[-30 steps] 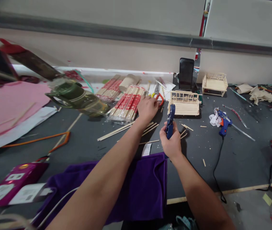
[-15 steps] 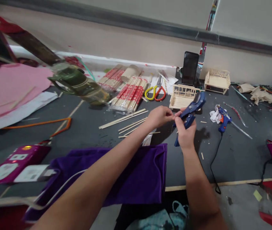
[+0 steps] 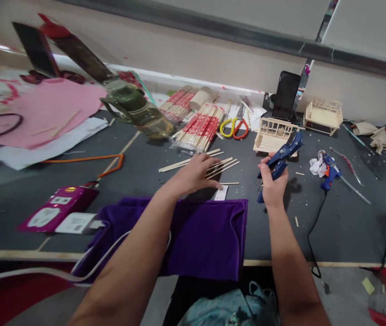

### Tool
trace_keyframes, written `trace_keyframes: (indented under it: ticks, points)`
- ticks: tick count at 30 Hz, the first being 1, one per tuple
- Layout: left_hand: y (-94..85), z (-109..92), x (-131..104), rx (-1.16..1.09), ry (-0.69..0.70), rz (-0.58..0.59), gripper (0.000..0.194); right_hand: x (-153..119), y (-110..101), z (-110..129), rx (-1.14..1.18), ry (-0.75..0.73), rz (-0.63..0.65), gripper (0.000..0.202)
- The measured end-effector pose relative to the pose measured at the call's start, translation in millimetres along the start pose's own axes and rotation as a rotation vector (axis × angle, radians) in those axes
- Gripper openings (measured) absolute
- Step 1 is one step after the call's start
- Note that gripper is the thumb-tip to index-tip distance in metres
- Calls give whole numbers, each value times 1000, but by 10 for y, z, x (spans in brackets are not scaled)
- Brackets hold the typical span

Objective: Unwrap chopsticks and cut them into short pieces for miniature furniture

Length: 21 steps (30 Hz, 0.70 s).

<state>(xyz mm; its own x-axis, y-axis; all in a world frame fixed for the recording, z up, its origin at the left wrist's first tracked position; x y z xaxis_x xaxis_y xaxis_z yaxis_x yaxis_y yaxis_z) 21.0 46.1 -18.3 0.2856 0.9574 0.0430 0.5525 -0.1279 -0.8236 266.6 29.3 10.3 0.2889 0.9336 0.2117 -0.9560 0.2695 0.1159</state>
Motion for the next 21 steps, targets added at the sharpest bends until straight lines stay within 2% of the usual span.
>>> trace_keyframes:
  ticks: [2,5,6,9,13,16,21]
  points:
    - [57,76,-43,68,-19,11,57,-18,37,-23,-26,-4,26,29]
    - [78,98,-31,190,-65,4,25,-25,60,-48,-78,-27,48,27]
    - [66,82,-19,236,-79,-4,21,-26,61,-57,-95,-34,50,27]
    - [48,18,19,362,-136,-9,25,-49,84,-89,-133,-38,66,27]
    - [114,-75,74,481,-185,-3,29,-122,182,-111,-176,-46,120,26]
    - [172,-124,111,510,-167,-11,33,-169,252,-106,-238,-61,158,26]
    - [172,-73,83,500,-187,-52,33,-175,284,-121,-287,-65,180,28]
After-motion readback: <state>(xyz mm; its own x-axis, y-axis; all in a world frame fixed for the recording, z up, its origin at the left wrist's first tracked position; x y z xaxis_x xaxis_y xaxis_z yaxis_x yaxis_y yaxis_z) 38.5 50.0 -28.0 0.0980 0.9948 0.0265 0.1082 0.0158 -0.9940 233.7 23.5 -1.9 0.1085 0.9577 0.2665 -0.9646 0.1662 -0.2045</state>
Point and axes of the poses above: each hand's wrist, its own x-axis towards the middle knuckle, its own y-axis out of the palm, z = x × y, the point moved 10 cm from there along x, towards the middle knuckle, and after that the axes turned 8 degrees about -x, right-handed, at the moved point
